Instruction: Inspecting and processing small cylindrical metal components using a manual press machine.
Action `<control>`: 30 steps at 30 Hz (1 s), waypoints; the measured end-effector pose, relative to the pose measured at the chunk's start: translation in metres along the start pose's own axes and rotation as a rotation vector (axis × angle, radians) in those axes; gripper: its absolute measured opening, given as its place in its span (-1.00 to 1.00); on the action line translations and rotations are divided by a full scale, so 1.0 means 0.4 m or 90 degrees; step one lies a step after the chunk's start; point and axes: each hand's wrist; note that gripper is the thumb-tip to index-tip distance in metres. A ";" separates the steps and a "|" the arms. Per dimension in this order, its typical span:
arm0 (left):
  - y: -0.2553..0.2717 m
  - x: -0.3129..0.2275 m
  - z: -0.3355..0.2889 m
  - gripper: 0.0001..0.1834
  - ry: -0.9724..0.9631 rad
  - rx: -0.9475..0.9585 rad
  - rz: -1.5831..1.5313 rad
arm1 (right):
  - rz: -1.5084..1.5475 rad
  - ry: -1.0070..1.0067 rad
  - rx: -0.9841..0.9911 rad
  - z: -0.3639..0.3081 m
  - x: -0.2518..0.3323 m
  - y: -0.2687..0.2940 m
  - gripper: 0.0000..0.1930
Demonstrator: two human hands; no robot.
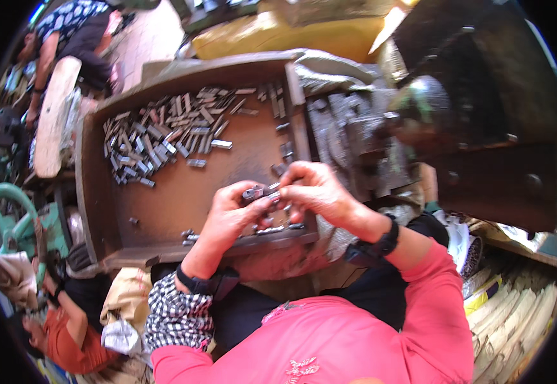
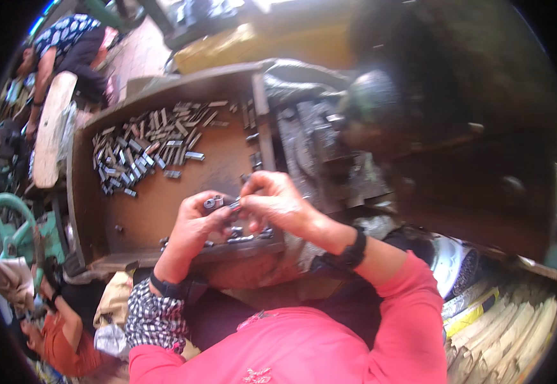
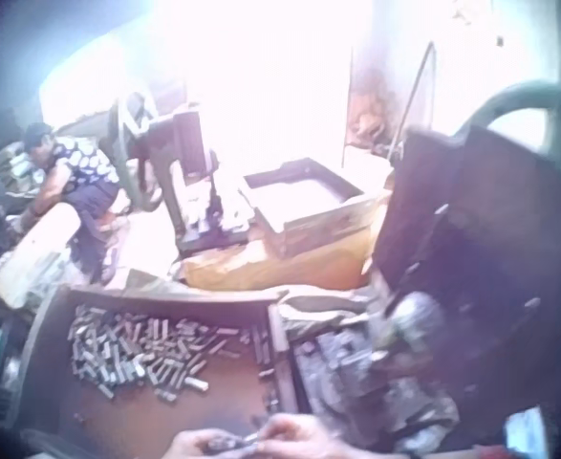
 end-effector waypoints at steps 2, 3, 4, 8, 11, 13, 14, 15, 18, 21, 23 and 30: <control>0.012 0.017 0.006 -0.81 -0.031 0.001 -0.024 | -0.040 0.020 0.016 0.002 -0.004 0.000 -0.87; 0.014 0.021 0.011 -0.81 -0.045 0.026 -0.020 | -0.067 0.023 0.025 -0.007 0.009 -0.003 -0.84; 0.022 0.025 0.010 -0.81 -0.035 0.011 -0.027 | -0.181 0.033 0.003 -0.019 0.026 -0.013 -0.78; 0.057 0.036 0.007 -0.80 -0.072 -0.035 -0.023 | -0.581 0.367 -0.049 -0.193 0.142 -0.044 -0.71; 0.039 0.025 0.015 -0.81 -0.075 -0.055 -0.037 | -0.703 0.555 -0.111 -0.448 0.221 -0.021 -0.76; 0.045 0.034 0.011 -0.81 -0.065 -0.088 -0.027 | -0.810 0.683 -0.192 -0.582 0.319 0.012 -0.79; 0.040 0.031 0.000 -0.81 -0.055 -0.130 0.024 | -0.706 0.698 -0.393 -0.647 0.307 0.053 -0.71; 0.023 0.024 0.008 -0.81 -0.064 -0.116 0.054 | -0.634 0.870 -0.539 -0.683 0.310 0.104 -0.74; -0.047 -0.005 0.012 -0.81 -0.097 -0.119 0.066 | -0.616 0.793 -0.868 -0.684 0.387 0.156 -0.67; -0.122 -0.042 0.054 -0.83 -0.097 -0.047 0.068 | -0.607 0.614 -0.775 -0.679 0.272 0.366 -0.60; -0.163 -0.061 0.094 -0.82 -0.089 -0.034 0.124 | -0.476 0.771 -0.719 -0.600 0.253 0.384 -0.47; -0.196 -0.080 0.230 -0.89 -0.109 -0.088 0.079 | -0.507 0.680 -0.715 -0.617 0.311 0.356 -0.39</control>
Point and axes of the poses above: each hand's wrist, its own z-axis towards the middle knuckle, its own y-axis out of the back of the hand, x = y × z, and after that the axes turned 6 degrees about y, right-handed
